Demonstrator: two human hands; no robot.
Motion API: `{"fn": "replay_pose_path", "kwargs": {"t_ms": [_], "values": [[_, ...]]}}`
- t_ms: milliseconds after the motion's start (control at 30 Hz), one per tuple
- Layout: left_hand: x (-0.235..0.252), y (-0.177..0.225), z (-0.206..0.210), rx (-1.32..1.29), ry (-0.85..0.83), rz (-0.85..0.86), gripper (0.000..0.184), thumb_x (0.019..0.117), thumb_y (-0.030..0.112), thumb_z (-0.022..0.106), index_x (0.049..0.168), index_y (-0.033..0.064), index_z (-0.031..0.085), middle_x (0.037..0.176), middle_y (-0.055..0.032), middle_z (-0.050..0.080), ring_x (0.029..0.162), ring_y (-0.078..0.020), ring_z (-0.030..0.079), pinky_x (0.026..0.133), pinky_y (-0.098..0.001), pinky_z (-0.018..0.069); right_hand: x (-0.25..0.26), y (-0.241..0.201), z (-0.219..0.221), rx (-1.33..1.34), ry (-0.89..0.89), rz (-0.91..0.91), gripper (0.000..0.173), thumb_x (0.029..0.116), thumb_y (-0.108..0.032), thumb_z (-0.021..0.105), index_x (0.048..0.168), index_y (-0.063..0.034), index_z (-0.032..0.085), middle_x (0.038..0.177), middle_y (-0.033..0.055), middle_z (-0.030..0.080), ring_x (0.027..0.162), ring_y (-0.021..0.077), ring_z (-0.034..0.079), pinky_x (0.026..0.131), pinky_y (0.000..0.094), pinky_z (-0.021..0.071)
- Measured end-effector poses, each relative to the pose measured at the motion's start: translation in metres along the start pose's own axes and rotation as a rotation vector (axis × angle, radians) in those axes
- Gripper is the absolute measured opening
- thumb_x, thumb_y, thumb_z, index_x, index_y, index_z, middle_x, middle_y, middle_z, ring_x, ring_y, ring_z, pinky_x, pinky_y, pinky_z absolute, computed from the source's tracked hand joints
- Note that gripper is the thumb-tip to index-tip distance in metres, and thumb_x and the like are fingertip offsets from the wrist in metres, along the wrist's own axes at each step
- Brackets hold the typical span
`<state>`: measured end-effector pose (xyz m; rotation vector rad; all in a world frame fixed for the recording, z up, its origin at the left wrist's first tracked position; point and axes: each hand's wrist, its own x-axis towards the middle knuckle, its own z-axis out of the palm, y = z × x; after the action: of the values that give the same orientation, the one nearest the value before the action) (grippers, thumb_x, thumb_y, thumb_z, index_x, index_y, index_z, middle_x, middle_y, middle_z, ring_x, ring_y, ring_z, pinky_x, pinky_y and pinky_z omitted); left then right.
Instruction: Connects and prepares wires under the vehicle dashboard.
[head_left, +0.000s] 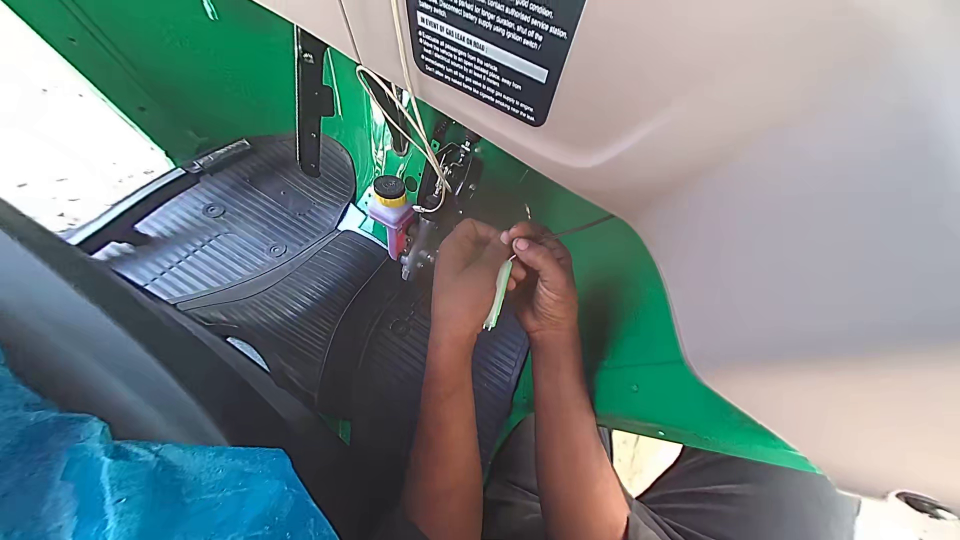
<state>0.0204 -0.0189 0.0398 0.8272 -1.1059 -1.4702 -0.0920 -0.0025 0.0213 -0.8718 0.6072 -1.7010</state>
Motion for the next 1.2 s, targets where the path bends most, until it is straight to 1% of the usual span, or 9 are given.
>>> {"fn": "replay_pose_path", "kwargs": {"t_ms": [133, 267, 467, 667, 800, 900, 1000, 1100, 1200], "values": [[-0.005, -0.001, 0.004, 0.190, 0.077, 0.150, 0.012, 0.1052, 0.016, 0.058, 0.108, 0.0046, 0.058, 0.077, -0.0071, 0.071, 0.061, -0.0171, 0.070, 0.053, -0.0303, 0.0607, 0.000, 0.001, 0.000, -0.136, 0.102, -0.085, 0.016, 0.0995, -0.007, 0.061, 0.110, -0.0011, 0.072, 0.084, 0.0079, 0.066, 0.060, 0.0072, 0.057, 0.053, 0.0211, 0.0508], [-0.008, 0.003, 0.007, 0.265, 0.113, 0.258, 0.010, 0.1052, 0.016, 0.057, 0.108, 0.0064, 0.058, 0.078, -0.0031, 0.070, 0.062, -0.0151, 0.069, 0.053, -0.0303, 0.0610, 0.000, 0.004, -0.001, -0.021, 0.038, -0.074, 0.015, 0.1008, -0.011, 0.062, 0.110, -0.0018, 0.071, 0.081, 0.0055, 0.063, 0.062, 0.0071, 0.057, 0.056, 0.0215, 0.0519], [-0.007, 0.007, 0.000, 0.061, 0.075, 0.186, 0.013, 0.1057, 0.017, 0.057, 0.108, 0.0044, 0.057, 0.077, -0.0087, 0.069, 0.058, -0.0166, 0.067, 0.048, -0.0279, 0.0570, 0.000, 0.006, 0.000, 0.132, -0.050, 0.009, 0.010, 0.0997, -0.016, 0.066, 0.105, -0.0076, 0.068, 0.081, 0.0027, 0.063, 0.068, 0.0086, 0.062, 0.063, 0.0255, 0.0568], [-0.006, 0.007, -0.002, 0.254, 0.102, 0.257, 0.011, 0.1044, 0.017, 0.059, 0.108, 0.0065, 0.059, 0.076, -0.0049, 0.069, 0.061, -0.0170, 0.069, 0.055, -0.0328, 0.0614, -0.002, 0.007, -0.001, -0.023, 0.148, -0.045, 0.006, 0.0921, -0.009, 0.075, 0.094, -0.0031, 0.074, 0.081, 0.0084, 0.068, 0.065, 0.0114, 0.063, 0.062, 0.0273, 0.0571], [-0.005, -0.001, -0.004, 0.355, 0.083, 0.240, 0.011, 0.1028, 0.016, 0.062, 0.112, 0.0098, 0.061, 0.080, -0.0026, 0.071, 0.066, -0.0159, 0.070, 0.059, -0.0338, 0.0626, -0.004, 0.005, 0.001, -0.109, 0.277, -0.008, 0.008, 0.0920, -0.008, 0.075, 0.097, -0.0032, 0.076, 0.088, 0.0105, 0.071, 0.072, 0.0133, 0.066, 0.068, 0.0297, 0.0591], [-0.005, -0.003, -0.007, 0.245, 0.024, 0.182, 0.023, 0.0959, 0.009, 0.068, 0.119, 0.0073, 0.064, 0.090, -0.0073, 0.071, 0.074, -0.0191, 0.070, 0.064, -0.0345, 0.0627, -0.005, 0.001, 0.003, -0.112, 0.322, 0.037, 0.008, 0.0944, -0.009, 0.072, 0.099, -0.0043, 0.076, 0.096, 0.0097, 0.072, 0.079, 0.0140, 0.068, 0.071, 0.0300, 0.0600], [-0.005, -0.001, -0.010, 0.158, 0.000, 0.144, 0.038, 0.0885, 0.000, 0.073, 0.125, 0.0047, 0.063, 0.098, -0.0108, 0.074, 0.079, -0.0218, 0.073, 0.069, -0.0364, 0.0641, -0.004, 0.002, 0.005, -0.093, 0.375, 0.038, 0.008, 0.0960, -0.010, 0.071, 0.097, -0.0038, 0.075, 0.090, 0.0093, 0.071, 0.078, 0.0142, 0.067, 0.070, 0.0297, 0.0592], [-0.004, -0.004, -0.010, 0.178, 0.017, 0.143, 0.035, 0.0864, -0.002, 0.076, 0.119, 0.0057, 0.067, 0.097, -0.0096, 0.075, 0.080, -0.0211, 0.074, 0.070, -0.0362, 0.0646, -0.003, 0.006, 0.003, -0.074, 0.407, 0.008, 0.006, 0.0945, -0.008, 0.072, 0.092, -0.0028, 0.074, 0.084, 0.0094, 0.070, 0.072, 0.0134, 0.066, 0.066, 0.0288, 0.0588], [-0.005, -0.007, -0.010, 0.248, 0.044, 0.154, 0.031, 0.0849, -0.001, 0.079, 0.113, 0.0075, 0.070, 0.094, -0.0067, 0.076, 0.081, -0.0187, 0.074, 0.071, -0.0364, 0.0651, -0.004, 0.008, 0.002, -0.079, 0.403, 0.009, 0.007, 0.0951, -0.009, 0.072, 0.094, -0.0024, 0.075, 0.090, 0.0102, 0.071, 0.077, 0.0139, 0.067, 0.070, 0.0298, 0.0597]]}}
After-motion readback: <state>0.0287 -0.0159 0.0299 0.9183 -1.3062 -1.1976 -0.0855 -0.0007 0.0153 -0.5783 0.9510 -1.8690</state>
